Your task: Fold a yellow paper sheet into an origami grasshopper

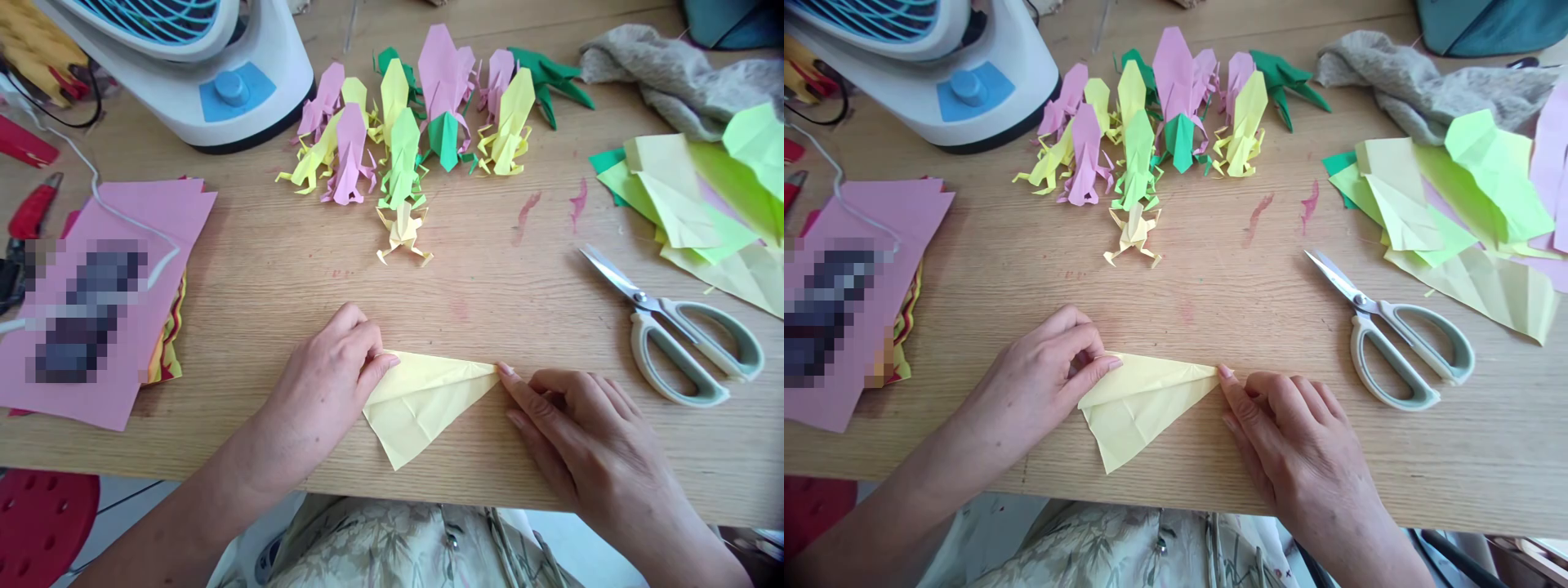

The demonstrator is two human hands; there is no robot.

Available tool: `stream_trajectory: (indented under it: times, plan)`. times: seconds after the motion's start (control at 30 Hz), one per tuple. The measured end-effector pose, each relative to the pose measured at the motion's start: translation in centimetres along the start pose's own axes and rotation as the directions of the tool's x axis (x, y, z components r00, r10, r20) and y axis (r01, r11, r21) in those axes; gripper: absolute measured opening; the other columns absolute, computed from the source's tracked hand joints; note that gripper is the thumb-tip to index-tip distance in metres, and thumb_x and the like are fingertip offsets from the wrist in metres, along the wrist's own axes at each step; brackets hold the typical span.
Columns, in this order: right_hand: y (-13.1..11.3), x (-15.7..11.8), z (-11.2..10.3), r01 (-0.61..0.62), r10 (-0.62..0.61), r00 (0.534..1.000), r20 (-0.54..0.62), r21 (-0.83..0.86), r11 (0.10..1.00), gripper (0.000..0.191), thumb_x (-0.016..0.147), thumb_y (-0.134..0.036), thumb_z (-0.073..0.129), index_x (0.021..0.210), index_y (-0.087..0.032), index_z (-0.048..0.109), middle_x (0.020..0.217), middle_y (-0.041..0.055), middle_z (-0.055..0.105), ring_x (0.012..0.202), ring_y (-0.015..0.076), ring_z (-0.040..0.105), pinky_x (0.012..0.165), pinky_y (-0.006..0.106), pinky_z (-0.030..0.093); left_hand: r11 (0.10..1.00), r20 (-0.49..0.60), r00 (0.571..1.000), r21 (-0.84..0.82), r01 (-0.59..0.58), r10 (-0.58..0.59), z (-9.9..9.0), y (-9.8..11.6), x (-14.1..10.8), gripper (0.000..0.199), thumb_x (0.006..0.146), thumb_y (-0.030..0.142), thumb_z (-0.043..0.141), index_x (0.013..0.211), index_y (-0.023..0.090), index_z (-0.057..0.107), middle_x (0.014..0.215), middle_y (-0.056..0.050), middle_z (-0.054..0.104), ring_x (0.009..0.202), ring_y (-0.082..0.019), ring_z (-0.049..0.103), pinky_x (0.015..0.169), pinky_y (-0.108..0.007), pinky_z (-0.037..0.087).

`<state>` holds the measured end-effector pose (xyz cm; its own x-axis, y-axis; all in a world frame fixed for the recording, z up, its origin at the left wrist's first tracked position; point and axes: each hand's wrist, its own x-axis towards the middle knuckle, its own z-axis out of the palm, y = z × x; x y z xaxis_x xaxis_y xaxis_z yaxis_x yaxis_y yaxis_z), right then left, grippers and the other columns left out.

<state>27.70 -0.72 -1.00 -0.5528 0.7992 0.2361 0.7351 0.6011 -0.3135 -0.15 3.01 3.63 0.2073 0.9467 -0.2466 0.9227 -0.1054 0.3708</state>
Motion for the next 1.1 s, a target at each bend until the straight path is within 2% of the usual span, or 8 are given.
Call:
stream_trajectory:
  times: [0.47, 0.6, 0.67, 0.73, 0.8, 0.93, 1.1]
  plan:
    - [0.1, -0.2, 0.1, -0.001, 0.002, 1.0, 0.008, -0.016, 1.0, 0.044, 0.097, -0.018, 0.054, 0.14, -0.015, 0.052, 0.098, 0.0103, 0.06, 0.082, 0.0206, 0.055, 0.075, 0.037, 0.045, 1.0, 0.013, 1.0, 0.02, 0.013, -0.014, 0.1, 0.1, 0.3, 0.019, 0.094, 0.023, 0.058, 0.077, 0.018, 0.052, 0.088, 0.001, 0.049, 0.072, -0.013, 0.052, 0.067, -0.029, 0.039]
    - [0.1, -0.2, 0.1, 0.001, -0.001, 1.0, 0.013, -0.021, 1.0, 0.043, 0.097, -0.019, 0.054, 0.14, -0.014, 0.053, 0.097, 0.0105, 0.06, 0.082, 0.0207, 0.055, 0.075, 0.037, 0.044, 0.997, -0.048, 0.999, 0.082, 0.011, -0.007, 0.0, 0.3, 0.3, 0.011, 0.089, 0.022, 0.065, 0.088, 0.018, 0.054, 0.093, 0.0, 0.051, 0.075, -0.015, 0.053, 0.063, -0.028, 0.039]
    - [0.2, -0.2, 0.1, 0.002, -0.002, 1.0, 0.011, -0.025, 1.0, 0.043, 0.096, -0.019, 0.055, 0.139, -0.013, 0.053, 0.097, 0.0106, 0.06, 0.082, 0.0208, 0.055, 0.075, 0.037, 0.044, 0.993, -0.078, 0.994, 0.093, -0.069, 0.076, 0.1, 0.4, 0.3, 0.01, 0.088, 0.017, 0.065, 0.09, 0.018, 0.056, 0.096, -0.001, 0.052, 0.082, -0.016, 0.055, 0.067, -0.028, 0.041]
    - [0.2, -0.1, 0.2, 0.001, -0.001, 1.0, 0.012, -0.028, 1.0, 0.043, 0.096, -0.018, 0.055, 0.139, -0.013, 0.053, 0.097, 0.0107, 0.06, 0.082, 0.0208, 0.055, 0.075, 0.037, 0.044, 0.978, -0.064, 0.978, 0.067, -0.195, 0.2, 0.3, 0.4, 0.4, 0.006, 0.091, 0.013, 0.059, 0.087, 0.017, 0.058, 0.092, -0.001, 0.053, 0.085, -0.016, 0.055, 0.072, -0.028, 0.042]
    - [0.1, -0.1, 0.2, 0.001, 0.0, 1.0, 0.016, -0.028, 1.0, 0.043, 0.096, -0.018, 0.055, 0.139, -0.013, 0.054, 0.097, 0.0107, 0.059, 0.082, 0.0209, 0.055, 0.075, 0.038, 0.044, 0.956, -0.035, 0.956, 0.038, -0.29, 0.291, 0.5, 0.3, 0.5, 0.017, 0.095, 0.01, 0.051, 0.083, 0.017, 0.061, 0.085, 0.0, 0.053, 0.083, -0.016, 0.055, 0.072, -0.028, 0.043]
    - [0.0, 0.0, 0.1, 0.003, -0.002, 1.0, 0.009, -0.03, 1.0, 0.042, 0.096, -0.019, 0.055, 0.138, -0.012, 0.054, 0.096, 0.0104, 0.059, 0.081, 0.0206, 0.054, 0.074, 0.038, 0.044, 0.928, -0.006, 0.93, 0.063, -0.366, 0.367, 0.5, 0.3, 0.3, 0.021, 0.095, 0.008, 0.049, 0.082, 0.016, 0.064, 0.084, -0.002, 0.056, 0.082, -0.017, 0.055, 0.071, -0.029, 0.045]
    - [-0.2, 0.2, -0.2, 0.002, -0.001, 1.0, 0.017, -0.03, 1.0, 0.041, 0.097, -0.019, 0.054, 0.137, -0.012, 0.055, 0.098, 0.0103, 0.06, 0.082, 0.02, 0.055, 0.074, 0.037, 0.044, 0.853, 0.148, 0.895, 0.271, -0.447, 0.422, 0.2, 1.5, -1.2, 0.023, 0.095, 0.006, 0.044, 0.09, 0.015, 0.065, 0.095, -0.007, 0.061, 0.089, -0.021, 0.058, 0.078, -0.034, 0.05]
